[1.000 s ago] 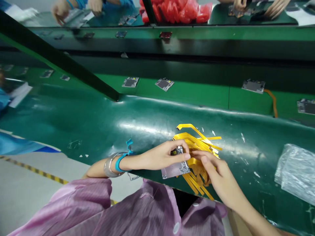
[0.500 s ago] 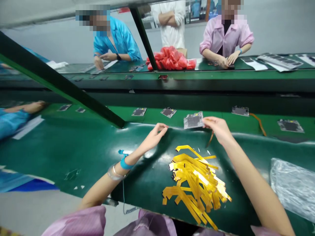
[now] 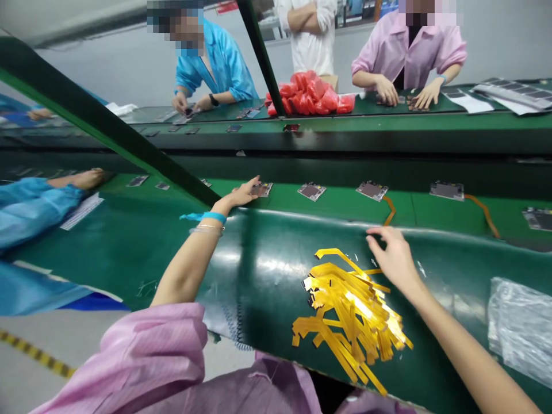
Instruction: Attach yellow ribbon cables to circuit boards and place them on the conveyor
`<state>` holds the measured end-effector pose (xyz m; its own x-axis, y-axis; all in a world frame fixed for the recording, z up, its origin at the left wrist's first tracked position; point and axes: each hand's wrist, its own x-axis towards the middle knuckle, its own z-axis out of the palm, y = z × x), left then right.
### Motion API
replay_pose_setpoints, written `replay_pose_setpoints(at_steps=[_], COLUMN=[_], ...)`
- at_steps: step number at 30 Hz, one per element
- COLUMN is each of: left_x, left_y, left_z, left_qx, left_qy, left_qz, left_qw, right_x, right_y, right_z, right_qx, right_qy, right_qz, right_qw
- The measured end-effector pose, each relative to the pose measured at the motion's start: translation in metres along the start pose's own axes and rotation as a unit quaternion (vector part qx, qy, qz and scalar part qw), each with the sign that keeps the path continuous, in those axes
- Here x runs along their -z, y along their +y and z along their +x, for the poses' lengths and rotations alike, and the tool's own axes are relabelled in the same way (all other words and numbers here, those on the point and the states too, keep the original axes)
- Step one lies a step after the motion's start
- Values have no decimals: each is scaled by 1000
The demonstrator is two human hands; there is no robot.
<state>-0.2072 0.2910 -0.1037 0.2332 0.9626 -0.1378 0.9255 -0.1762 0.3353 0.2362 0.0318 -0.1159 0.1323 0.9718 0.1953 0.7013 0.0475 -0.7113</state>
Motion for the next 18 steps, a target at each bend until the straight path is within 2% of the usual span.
replay_pose_setpoints(at_steps=[2, 5, 10, 14, 18], left_x=[1, 3, 12, 23, 19], left_y=[-1, 6, 25, 44, 76], left_z=[11, 25, 29, 11, -28], left_qx=[6, 15, 5, -40, -103], left_qy=[-20, -29, -25, 7, 54], left_qz=[16, 33, 18, -42, -136], left_qw=[1000, 999, 1000, 998, 984], right_x=[-13, -38, -68, -70, -62], right_y=[-21, -42, -48, -48, -51], right_z=[-13, -10, 19, 29, 29], right_qx=[51, 103, 99, 86, 82], right_qy=[-81, -162, -239, -281, -307], right_qz=[3, -7, -62, -74, -44], right_qw=[995, 981, 964, 953, 947])
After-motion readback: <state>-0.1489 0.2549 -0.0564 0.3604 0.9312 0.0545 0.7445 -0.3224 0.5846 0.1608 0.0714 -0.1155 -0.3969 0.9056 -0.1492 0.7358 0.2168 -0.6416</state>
